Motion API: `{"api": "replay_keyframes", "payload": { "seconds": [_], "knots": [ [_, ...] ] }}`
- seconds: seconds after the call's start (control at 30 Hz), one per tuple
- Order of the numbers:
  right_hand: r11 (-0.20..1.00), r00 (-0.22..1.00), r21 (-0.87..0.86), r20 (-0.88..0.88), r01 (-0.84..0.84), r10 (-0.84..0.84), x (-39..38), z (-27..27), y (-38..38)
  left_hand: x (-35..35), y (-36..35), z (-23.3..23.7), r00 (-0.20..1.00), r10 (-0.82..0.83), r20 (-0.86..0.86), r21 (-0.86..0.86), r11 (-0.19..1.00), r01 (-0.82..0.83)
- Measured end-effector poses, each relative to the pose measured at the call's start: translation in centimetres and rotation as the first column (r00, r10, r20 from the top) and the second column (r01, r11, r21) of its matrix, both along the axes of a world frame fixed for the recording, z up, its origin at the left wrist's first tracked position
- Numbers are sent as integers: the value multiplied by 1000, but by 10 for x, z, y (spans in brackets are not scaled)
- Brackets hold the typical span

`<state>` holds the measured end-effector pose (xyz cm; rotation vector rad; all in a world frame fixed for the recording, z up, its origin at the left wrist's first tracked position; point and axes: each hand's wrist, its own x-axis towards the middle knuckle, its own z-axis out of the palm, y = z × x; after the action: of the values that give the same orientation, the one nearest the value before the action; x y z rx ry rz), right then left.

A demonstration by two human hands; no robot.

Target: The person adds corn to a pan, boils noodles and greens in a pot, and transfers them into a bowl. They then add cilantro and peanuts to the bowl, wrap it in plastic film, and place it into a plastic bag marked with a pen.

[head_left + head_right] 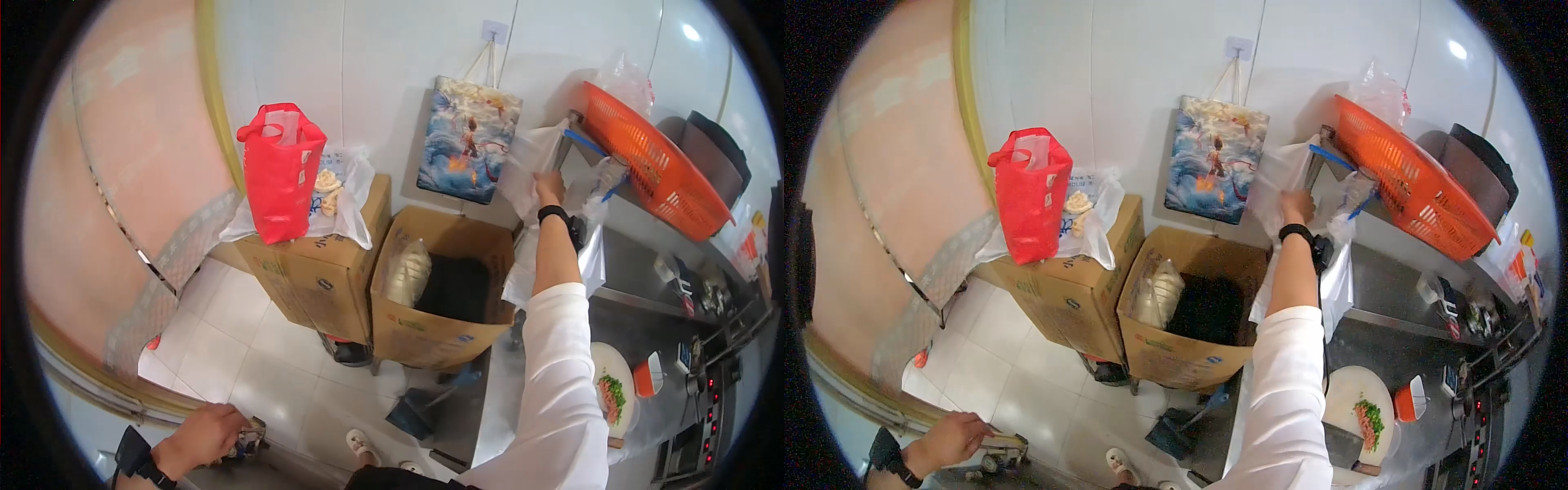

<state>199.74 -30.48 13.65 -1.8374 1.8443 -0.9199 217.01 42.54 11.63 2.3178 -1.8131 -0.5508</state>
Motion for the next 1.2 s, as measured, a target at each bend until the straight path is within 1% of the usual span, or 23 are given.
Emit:
{"api": "replay_keyframes", "payload": {
  "seconds": [0.07, 0.13, 0.17, 0.23, 0.33, 0.4, 0.47, 0.5, 0.53, 0.6, 0.67, 0.73, 0.8, 0.87, 0.9, 0.93, 0.97, 1.0, 1.03, 1.07, 1.1, 1.13, 1.2],
  "knots": [
    [1000, 998, 22, -64, 12, -11, 1, -4, 3, 29, -12, 3, 1000, -24, 9, -53, 998, 24],
    [884, 929, -299, 19, 358, -370, 12, -8, -1, 61, -30, 4, 998, -58, 30, -91, 994, 60],
    [881, 931, -313, 27, 354, -365, 13, -5, -8, 73, -37, 5, 997, -67, 46, -155, 985, 73],
    [951, 998, -302, 23, 62, -58, 2, -12, -20, 96, -49, 0, 996, -92, 3, -172, 981, 91],
    [923, 982, -341, 4, 177, -187, 16, -14, -5, 121, -71, 3, 984, -180, -16, -107, 978, 177],
    [815, 994, -577, -57, 48, -98, 12, -29, -7, 135, -89, 1, 962, -273, 13, -81, 958, 273],
    [802, 998, -597, 49, -5, 42, 3, -49, -30, 148, -105, -4, 952, -305, 33, -140, 942, 306],
    [863, 994, -504, 88, -16, 70, 6, -35, -8, 148, -112, 3, 959, -278, 53, -164, 945, 283],
    [839, 984, -544, 143, -15, 111, 5, -33, 0, 149, -118, 7, 963, -270, 16, -228, 936, 266],
    [881, 946, -472, 274, -25, 173, -7, -30, -2, 152, -126, 16, 970, -236, 62, -266, 933, 244],
    [931, 906, -332, 328, -154, 267, -23, -43, -11, 162, -127, 16, 976, -208, 58, -288, 933, 215],
    [920, 757, -306, 532, -246, 379, -22, -54, 21, 174, -122, 19, 988, -138, 67, -344, 927, 152],
    [877, 625, -476, 668, -58, 404, 3, -46, 96, 196, -116, 24, 997, -68, 30, -347, 935, 74],
    [788, 719, -612, 574, 60, 391, 40, -32, 189, 225, -103, 20, 990, 117, -76, -534, 834, -139],
    [681, 744, -729, 493, 71, 451, 52, -45, 223, 238, -94, 18, 985, 151, -78, -528, 832, -170],
    [557, 763, -826, 415, 87, 496, 74, -57, 254, 253, -85, 19, 962, 214, -169, -636, 722, -272],
    [533, 738, -841, 419, 95, 530, 99, -64, 293, 267, -75, 18, 930, 258, -262, -722, 587, -367],
    [564, 652, -824, 459, 57, 604, 132, -71, 338, 281, -63, 13, 921, 287, -263, -717, 580, -386],
    [622, 517, -783, 526, -16, 675, 168, -78, 383, 295, -51, 7, 861, 339, -379, -723, 472, -504],
    [687, 332, -714, 621, -135, 710, 205, -84, 428, 311, -37, 0, 788, 371, -491, -709, 356, -609],
    [726, 123, -615, 731, -307, 671, 245, -87, 470, 327, -22, -6, 733, 403, -548, -674, 307, -672],
    [699, -38, -516, 817, -494, 576, 283, -88, 510, 346, -4, -15, 720, 419, -552, -666, 297, -684],
    [431, -10, -584, 601, -688, 799, 357, -76, 562, 385, 30, -34, 595, 499, -630, -628, 123, -768]
  ]
}}
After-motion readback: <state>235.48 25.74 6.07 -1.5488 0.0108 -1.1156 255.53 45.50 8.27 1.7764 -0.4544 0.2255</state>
